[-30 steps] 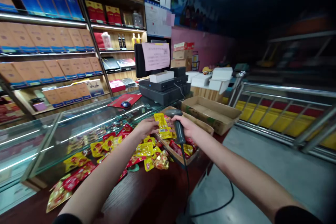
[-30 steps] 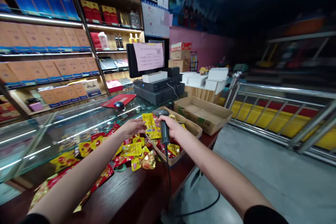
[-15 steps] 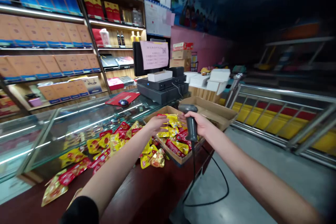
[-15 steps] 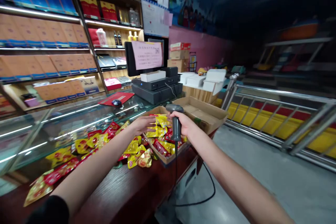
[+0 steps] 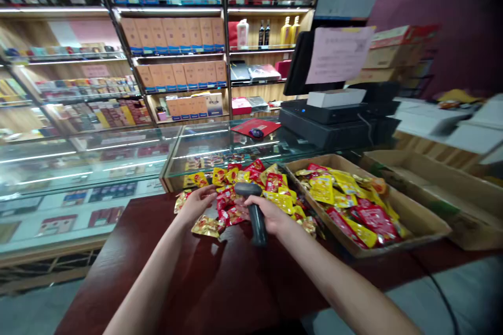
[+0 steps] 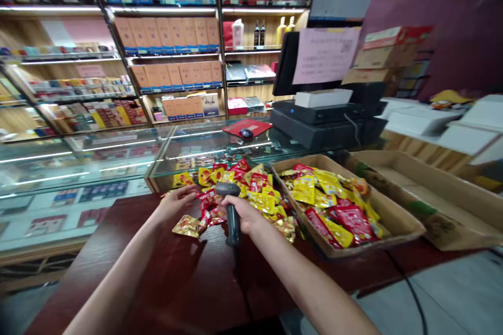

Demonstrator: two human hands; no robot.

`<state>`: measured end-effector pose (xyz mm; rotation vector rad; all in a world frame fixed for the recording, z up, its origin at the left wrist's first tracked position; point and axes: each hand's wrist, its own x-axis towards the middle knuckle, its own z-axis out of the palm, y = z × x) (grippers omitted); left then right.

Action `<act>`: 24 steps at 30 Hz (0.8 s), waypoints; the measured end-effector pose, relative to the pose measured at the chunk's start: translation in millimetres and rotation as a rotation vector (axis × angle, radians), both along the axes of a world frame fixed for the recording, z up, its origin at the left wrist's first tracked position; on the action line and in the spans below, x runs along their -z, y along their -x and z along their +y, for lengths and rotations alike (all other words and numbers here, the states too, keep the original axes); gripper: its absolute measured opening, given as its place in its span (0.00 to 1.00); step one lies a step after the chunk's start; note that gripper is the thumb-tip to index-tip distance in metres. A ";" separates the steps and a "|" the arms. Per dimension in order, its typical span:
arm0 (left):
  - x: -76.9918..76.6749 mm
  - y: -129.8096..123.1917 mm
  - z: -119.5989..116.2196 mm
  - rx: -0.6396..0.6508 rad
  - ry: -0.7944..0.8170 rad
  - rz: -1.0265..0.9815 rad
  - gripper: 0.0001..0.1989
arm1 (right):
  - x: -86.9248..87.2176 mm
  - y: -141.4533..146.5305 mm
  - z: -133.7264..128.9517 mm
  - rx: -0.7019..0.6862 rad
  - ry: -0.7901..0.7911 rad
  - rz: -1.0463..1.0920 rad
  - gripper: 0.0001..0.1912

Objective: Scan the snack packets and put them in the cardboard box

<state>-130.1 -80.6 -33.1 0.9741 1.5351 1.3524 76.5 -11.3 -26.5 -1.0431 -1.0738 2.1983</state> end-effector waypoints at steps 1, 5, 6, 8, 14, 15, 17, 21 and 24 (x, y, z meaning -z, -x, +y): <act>6.3 8.6 -9.2 -0.036 -0.007 0.088 0.23 | 7.2 10.4 -4.5 -0.017 0.056 0.016 0.05; 33.6 29.1 -40.5 -0.189 0.041 0.411 0.20 | 30.8 36.3 -18.3 -0.040 0.045 0.017 0.05; 40.6 31.4 -46.6 -0.232 0.078 0.487 0.19 | 34.9 39.7 -21.2 -0.051 0.005 0.003 0.05; 53.5 33.5 -55.8 -0.291 0.166 0.625 0.19 | 40.8 44.4 -26.9 -0.071 -0.072 -0.021 0.08; 76.0 30.9 -58.9 -0.232 0.238 0.717 0.21 | 50.0 48.4 -40.8 -0.072 -0.133 -0.035 0.09; 76.5 29.6 -58.0 -0.232 0.226 0.676 0.22 | 51.3 47.6 -42.2 -0.067 -0.127 -0.025 0.09; 74.4 25.5 -56.8 -0.226 0.222 0.485 0.27 | 53.8 45.1 -44.1 -0.052 -0.120 0.000 0.08; 59.0 9.1 -56.1 -0.144 0.239 -0.147 0.33 | 56.3 38.7 -45.3 -0.017 -0.105 0.035 0.08; 46.4 -6.2 -55.0 -0.122 0.122 -0.461 0.30 | 53.5 34.6 -45.5 -0.022 -0.066 0.067 0.09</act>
